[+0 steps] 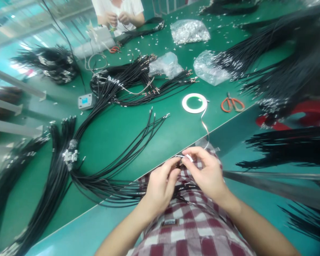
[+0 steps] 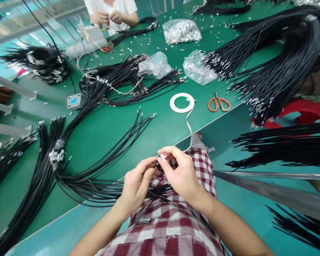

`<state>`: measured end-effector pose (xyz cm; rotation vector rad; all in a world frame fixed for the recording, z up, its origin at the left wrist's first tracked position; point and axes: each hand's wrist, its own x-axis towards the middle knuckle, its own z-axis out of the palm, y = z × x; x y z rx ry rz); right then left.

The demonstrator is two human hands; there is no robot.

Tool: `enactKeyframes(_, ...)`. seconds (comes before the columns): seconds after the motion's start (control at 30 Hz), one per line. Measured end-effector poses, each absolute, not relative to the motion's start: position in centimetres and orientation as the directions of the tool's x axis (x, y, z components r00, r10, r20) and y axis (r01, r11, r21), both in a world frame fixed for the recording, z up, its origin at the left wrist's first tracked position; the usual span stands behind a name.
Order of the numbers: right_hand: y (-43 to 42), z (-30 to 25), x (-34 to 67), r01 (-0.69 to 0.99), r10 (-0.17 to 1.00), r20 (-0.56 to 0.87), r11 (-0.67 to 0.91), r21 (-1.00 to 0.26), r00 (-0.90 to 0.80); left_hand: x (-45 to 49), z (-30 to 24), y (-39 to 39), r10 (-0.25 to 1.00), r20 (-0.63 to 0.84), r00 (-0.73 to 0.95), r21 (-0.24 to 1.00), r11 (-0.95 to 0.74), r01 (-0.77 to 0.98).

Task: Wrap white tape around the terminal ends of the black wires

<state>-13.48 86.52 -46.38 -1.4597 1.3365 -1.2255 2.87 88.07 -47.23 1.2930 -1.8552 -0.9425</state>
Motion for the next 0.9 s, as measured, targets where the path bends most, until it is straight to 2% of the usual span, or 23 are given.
enactKeyframes(0.03, 86.6, -46.4, -13.6, -0.219, -0.990, 0.140, -0.132, -0.967, -0.020, 3.0, -47.0, 87.9, -0.967, 0.008, -0.254, 0.928, 0.102, -0.357)
enactKeyframes(0.1, 86.7, -46.5, -13.7, -0.208, -0.991, 0.136, -0.130, -0.969, -0.014, 3.2, -46.5, 87.4, -0.947, -0.181, -0.266, 0.977, -0.142, -0.160)
enactKeyframes(0.17, 86.8, -46.4, -13.8, -0.200, -0.991, 0.132, -0.127, -0.971, -0.010, 3.2, -46.2, 87.0, -0.903, -0.271, -0.334, 0.962, -0.264, -0.068)
enactKeyframes(0.2, 86.8, -46.4, -13.8, -0.199, -0.991, 0.132, -0.127, -0.972, -0.009, 3.2, -46.1, 86.8, -0.893, -0.276, -0.356, 0.961, -0.265, -0.080)
enactKeyframes(0.23, 86.8, -46.4, -13.8, -0.200, -0.991, 0.133, -0.128, -0.971, -0.009, 3.1, -46.2, 86.8, -0.899, -0.248, -0.361, 0.968, -0.214, -0.132)
enactKeyframes(0.3, 86.9, -46.5, -13.7, -0.210, -0.990, 0.138, -0.132, -0.969, -0.011, 2.9, -46.5, 86.9, -0.939, -0.046, -0.341, 0.947, 0.068, -0.315)
enactKeyframes(0.33, 86.9, -46.5, -13.7, -0.215, -0.990, 0.141, -0.135, -0.967, -0.013, 2.7, -46.8, 87.1, -0.933, 0.115, -0.342, 0.869, 0.261, -0.421)
enactKeyframes(0.4, 86.9, -46.7, -13.6, -0.226, -0.989, 0.145, -0.138, -0.964, -0.016, 2.3, -47.6, 87.4, -0.822, 0.410, -0.396, 0.587, 0.570, -0.575)
enactKeyframes(0.43, 87.0, -46.8, -13.6, -0.228, -0.990, 0.142, -0.134, -0.964, -0.018, 2.1, -47.9, 87.6, -0.755, 0.496, -0.429, 0.457, 0.647, -0.610)
enactKeyframes(0.47, 87.0, -46.9, -13.6, -0.228, -0.991, 0.135, -0.127, -0.965, -0.021, 2.0, -48.1, 87.7, -0.714, 0.538, -0.449, 0.380, 0.681, -0.626)
enactKeyframes(0.5, 87.0, -47.0, -13.7, -0.225, -0.992, 0.127, -0.118, -0.967, -0.024, 1.9, -48.2, 87.7, -0.710, 0.542, -0.450, 0.369, 0.682, -0.631)
enactKeyframes(0.53, 87.0, -47.1, -13.8, -0.221, -0.992, 0.120, -0.111, -0.969, -0.028, 1.9, -48.2, 87.8, -0.740, 0.512, -0.435, 0.423, 0.659, -0.623)
enactKeyframes(0.6, 87.1, -47.2, -14.0, -0.203, -0.992, 0.120, -0.111, -0.973, -0.031, 2.1, -47.8, 87.9, -0.856, 0.348, -0.383, 0.649, 0.515, -0.560)
enactKeyframes(0.67, 87.2, -47.3, -14.3, -0.176, -0.991, 0.135, -0.129, -0.976, -0.023, 2.7, -47.0, 87.9, -0.930, 0.085, -0.358, 0.859, 0.251, -0.446)
enactKeyframes(0.7, 87.2, -47.3, -14.4, -0.163, -0.989, 0.146, -0.141, -0.976, -0.017, 2.9, -46.7, 87.8, -0.930, -0.038, -0.365, 0.917, 0.112, -0.382)
enactKeyframes(0.77, 87.2, -47.4, -14.6, -0.141, -0.987, 0.162, -0.159, -0.977, -0.010, 3.4, -46.2, 87.7, -0.896, -0.207, -0.392, 0.958, -0.104, -0.268)
enactKeyframes(0.9, 87.0, -47.3, -14.7, -0.030, -0.991, 0.133, -0.132, -0.991, -0.005, 3.5, -46.1, 87.7, -0.864, -0.337, -0.374, 0.941, -0.325, -0.097)
